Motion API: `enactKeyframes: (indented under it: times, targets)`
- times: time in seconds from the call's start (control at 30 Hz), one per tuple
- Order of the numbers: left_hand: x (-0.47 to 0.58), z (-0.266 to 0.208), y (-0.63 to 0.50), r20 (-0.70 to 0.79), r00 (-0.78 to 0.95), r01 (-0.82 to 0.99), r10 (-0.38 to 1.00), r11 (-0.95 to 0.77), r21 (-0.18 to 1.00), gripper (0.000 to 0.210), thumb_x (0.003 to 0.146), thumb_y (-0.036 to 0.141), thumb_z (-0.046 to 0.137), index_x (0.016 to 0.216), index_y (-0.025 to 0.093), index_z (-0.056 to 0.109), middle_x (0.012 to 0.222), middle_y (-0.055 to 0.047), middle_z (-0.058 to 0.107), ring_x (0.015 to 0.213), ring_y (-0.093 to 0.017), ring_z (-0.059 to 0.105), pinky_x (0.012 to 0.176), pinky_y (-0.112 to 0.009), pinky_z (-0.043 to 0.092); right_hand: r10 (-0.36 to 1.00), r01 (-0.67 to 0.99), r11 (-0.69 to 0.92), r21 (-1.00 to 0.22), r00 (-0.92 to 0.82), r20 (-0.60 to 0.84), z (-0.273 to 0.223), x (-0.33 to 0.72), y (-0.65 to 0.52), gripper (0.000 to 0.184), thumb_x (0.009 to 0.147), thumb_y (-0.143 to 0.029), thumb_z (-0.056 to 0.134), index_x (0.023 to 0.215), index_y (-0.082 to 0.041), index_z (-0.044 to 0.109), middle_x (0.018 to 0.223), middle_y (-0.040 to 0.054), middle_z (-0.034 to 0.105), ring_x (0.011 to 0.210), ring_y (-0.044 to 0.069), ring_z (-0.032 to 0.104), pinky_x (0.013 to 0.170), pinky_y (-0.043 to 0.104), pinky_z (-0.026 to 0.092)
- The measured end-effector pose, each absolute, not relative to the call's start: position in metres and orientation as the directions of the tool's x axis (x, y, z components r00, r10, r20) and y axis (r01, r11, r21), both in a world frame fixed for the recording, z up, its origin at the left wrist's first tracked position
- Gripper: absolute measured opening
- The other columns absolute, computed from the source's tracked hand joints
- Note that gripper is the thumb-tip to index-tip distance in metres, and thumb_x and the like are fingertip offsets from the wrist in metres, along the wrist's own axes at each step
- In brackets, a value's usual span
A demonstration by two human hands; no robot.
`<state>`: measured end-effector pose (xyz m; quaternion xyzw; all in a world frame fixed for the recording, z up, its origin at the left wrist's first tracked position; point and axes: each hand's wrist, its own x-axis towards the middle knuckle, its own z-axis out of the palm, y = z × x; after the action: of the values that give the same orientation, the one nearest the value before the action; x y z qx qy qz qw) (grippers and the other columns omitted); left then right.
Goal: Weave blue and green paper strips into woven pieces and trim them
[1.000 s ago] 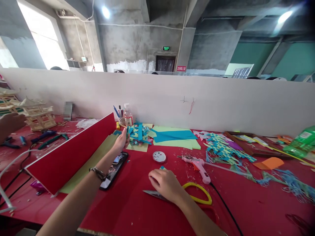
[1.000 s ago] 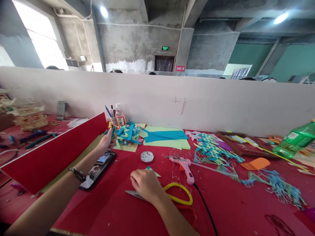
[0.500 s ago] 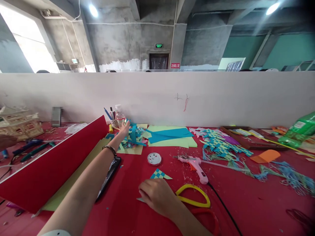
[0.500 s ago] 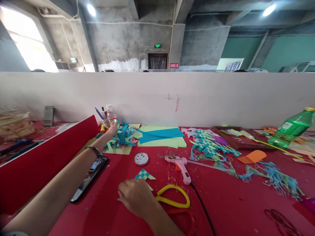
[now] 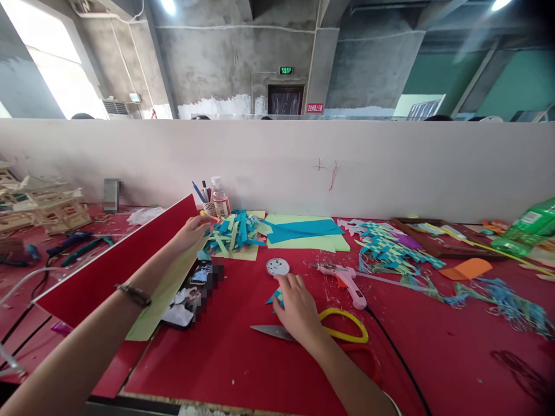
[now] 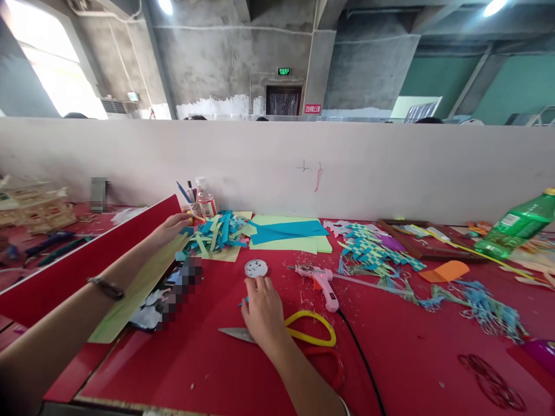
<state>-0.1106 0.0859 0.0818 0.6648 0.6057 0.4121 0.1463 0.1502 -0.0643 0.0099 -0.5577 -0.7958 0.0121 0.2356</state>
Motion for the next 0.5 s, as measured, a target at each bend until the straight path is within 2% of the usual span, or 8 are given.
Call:
enactKeyframes:
  times: [0.13,0.23,0.3,0.4,0.5]
  targets:
    - [-0.139,0.08,0.023,0.325,0.052,0.689,0.944,-0.27,0.672,0.039,0.073,0.048,0.048,0.093,0.016,0.06,0.097,-0.004,0.061,0.095,-0.02,0.053,0.085,-0.029,0.039,0.955,0.935,0.238,-0.264,-0.176,0.237,0.008,0.154,-0.063,0.046,0.074,-0.025,0.053,0.118,-0.016,0.044,0.108,0.0125,0.052,0.103,0.028,0.044,0.081,0.038,0.039]
    - [-0.149,0.075,-0.019,0.202,0.065,0.674,0.977,-0.193,0.714,0.047,0.078,0.054,0.035,0.062,0.016,0.059,0.064,-0.002,0.061,0.067,-0.016,0.056,0.071,-0.026,0.043,0.973,0.944,0.221,-0.245,-0.197,0.118,0.006,0.156,-0.062,0.047,0.074,-0.027,0.055,0.119,-0.016,0.045,0.108,0.0134,0.052,0.101,0.028,0.047,0.081,0.037,0.04]
    - [-0.151,0.072,-0.041,0.128,0.087,0.627,0.988,-0.154,0.763,0.053,0.079,0.057,0.029,0.054,0.017,0.054,0.052,-0.002,0.056,0.051,-0.014,0.05,0.058,-0.025,0.042,0.968,0.932,0.248,-0.263,-0.231,0.093,0.005,0.157,-0.061,0.046,0.075,-0.025,0.054,0.119,-0.015,0.044,0.107,0.0135,0.052,0.1,0.026,0.048,0.08,0.035,0.04]
    - [-0.156,0.067,-0.061,0.161,0.041,0.578,0.986,-0.155,0.801,0.053,0.078,0.058,0.028,0.056,0.017,0.055,0.051,-0.002,0.055,0.051,-0.014,0.05,0.056,-0.025,0.043,0.956,0.894,0.294,-0.337,-0.278,0.097,0.005,0.16,-0.058,0.044,0.074,-0.021,0.055,0.116,-0.014,0.045,0.104,0.0125,0.054,0.099,0.025,0.048,0.081,0.032,0.039]
    - [-0.169,0.057,-0.068,0.221,-0.02,0.646,0.975,-0.156,0.747,0.048,0.076,0.058,0.032,0.064,0.018,0.056,0.057,-0.002,0.057,0.061,-0.016,0.055,0.062,-0.026,0.044,0.944,0.832,0.319,-0.454,-0.323,0.069,0.006,0.164,-0.054,0.03,0.073,-0.017,0.054,0.103,-0.016,0.05,0.098,0.0091,0.058,0.095,0.023,0.05,0.078,0.031,0.039]
